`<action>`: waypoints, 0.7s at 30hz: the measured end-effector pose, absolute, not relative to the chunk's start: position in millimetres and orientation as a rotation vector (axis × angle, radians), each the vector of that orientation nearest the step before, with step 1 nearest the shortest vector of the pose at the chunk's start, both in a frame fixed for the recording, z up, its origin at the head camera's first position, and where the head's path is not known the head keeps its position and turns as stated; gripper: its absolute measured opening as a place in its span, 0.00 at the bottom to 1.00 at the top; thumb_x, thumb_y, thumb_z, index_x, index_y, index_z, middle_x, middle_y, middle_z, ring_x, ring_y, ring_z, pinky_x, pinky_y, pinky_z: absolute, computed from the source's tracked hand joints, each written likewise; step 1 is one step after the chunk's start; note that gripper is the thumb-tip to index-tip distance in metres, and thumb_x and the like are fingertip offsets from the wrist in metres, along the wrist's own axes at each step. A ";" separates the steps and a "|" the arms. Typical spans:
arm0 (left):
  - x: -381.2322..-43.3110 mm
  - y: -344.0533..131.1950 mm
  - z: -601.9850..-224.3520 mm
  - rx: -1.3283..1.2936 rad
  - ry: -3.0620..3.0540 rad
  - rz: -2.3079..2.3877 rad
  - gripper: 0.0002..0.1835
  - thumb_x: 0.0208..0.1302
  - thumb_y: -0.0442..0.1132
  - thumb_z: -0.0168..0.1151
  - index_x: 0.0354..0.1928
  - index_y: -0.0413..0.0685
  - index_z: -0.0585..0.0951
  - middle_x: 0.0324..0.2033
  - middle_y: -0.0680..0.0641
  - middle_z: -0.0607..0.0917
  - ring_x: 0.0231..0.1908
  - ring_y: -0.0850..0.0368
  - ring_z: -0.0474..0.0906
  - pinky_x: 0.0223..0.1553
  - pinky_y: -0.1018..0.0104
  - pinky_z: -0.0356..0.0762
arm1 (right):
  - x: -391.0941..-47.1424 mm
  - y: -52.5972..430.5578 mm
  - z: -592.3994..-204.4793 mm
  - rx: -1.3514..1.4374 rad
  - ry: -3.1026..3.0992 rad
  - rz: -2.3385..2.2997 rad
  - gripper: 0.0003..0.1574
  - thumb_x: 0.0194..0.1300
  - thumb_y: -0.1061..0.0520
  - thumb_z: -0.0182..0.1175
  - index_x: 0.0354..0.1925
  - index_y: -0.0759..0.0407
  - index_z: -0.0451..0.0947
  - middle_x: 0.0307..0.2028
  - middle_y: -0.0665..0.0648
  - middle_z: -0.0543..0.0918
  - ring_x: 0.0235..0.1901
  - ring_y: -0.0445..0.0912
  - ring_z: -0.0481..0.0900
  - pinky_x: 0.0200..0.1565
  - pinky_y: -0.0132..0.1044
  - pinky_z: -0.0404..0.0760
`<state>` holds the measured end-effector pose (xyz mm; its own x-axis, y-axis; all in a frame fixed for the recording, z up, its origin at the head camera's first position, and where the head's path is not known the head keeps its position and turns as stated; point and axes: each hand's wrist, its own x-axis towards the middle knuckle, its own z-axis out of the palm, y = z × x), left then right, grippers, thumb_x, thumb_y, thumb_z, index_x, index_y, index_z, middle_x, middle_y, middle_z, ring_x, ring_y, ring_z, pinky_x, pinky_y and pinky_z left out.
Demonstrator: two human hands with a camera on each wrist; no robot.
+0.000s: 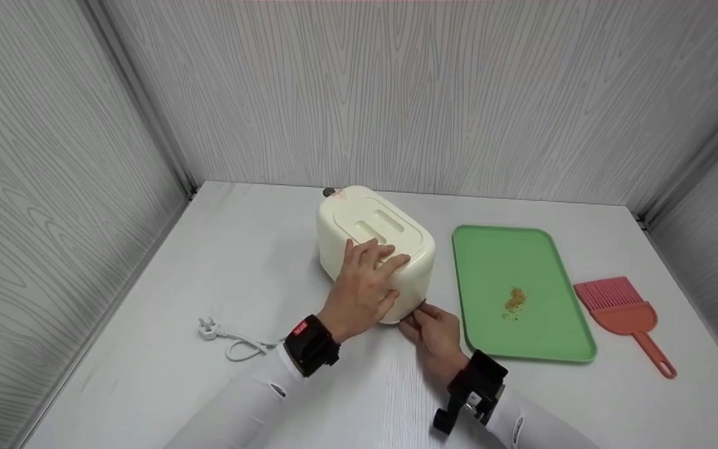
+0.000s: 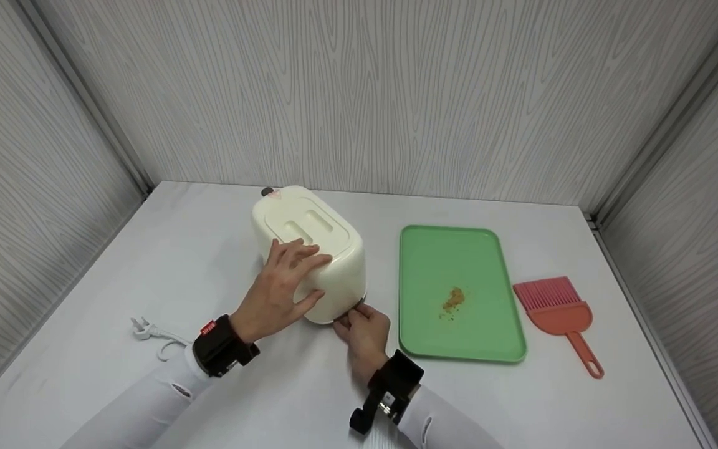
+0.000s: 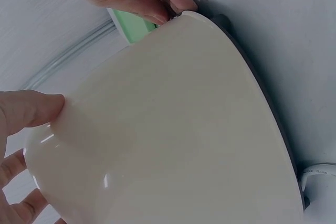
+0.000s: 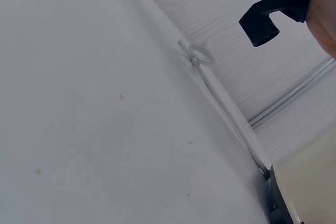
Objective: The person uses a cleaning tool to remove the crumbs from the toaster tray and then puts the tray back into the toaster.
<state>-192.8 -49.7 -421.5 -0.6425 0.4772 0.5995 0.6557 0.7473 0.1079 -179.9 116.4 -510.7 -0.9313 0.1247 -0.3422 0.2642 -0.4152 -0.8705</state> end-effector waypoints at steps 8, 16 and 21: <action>-191.9 -54.1 -422.7 -0.895 -2.371 -0.548 0.30 0.59 0.42 0.76 0.64 0.51 0.79 0.61 0.41 0.78 0.67 0.38 0.68 0.68 0.26 0.59 | -177.8 123.5 -509.1 0.520 1.623 -2.475 0.27 0.75 0.71 0.50 0.68 0.84 0.63 0.42 0.65 0.85 0.40 0.45 0.86 0.48 0.36 0.87; -183.6 -62.0 -423.1 -0.900 -2.361 -0.698 0.36 0.62 0.43 0.75 0.70 0.45 0.73 0.68 0.39 0.73 0.73 0.37 0.63 0.73 0.29 0.53 | -167.9 139.6 -496.3 0.481 1.748 -2.359 0.28 0.75 0.65 0.56 0.67 0.79 0.65 0.49 0.68 0.86 0.43 0.47 0.87 0.46 0.35 0.87; -172.8 -69.6 -425.7 -0.870 -2.369 -0.696 0.39 0.61 0.45 0.76 0.71 0.43 0.71 0.70 0.38 0.72 0.74 0.37 0.62 0.73 0.31 0.53 | -160.2 158.5 -484.1 0.393 1.869 -2.308 0.29 0.74 0.63 0.58 0.68 0.75 0.66 0.52 0.68 0.85 0.46 0.48 0.88 0.48 0.36 0.86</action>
<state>-172.8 -69.6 -425.7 -0.6601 0.4281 0.6172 0.6939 0.6621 0.2829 -160.2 158.5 -484.1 -0.9551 0.0505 -0.2918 0.2749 -0.2147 -0.9372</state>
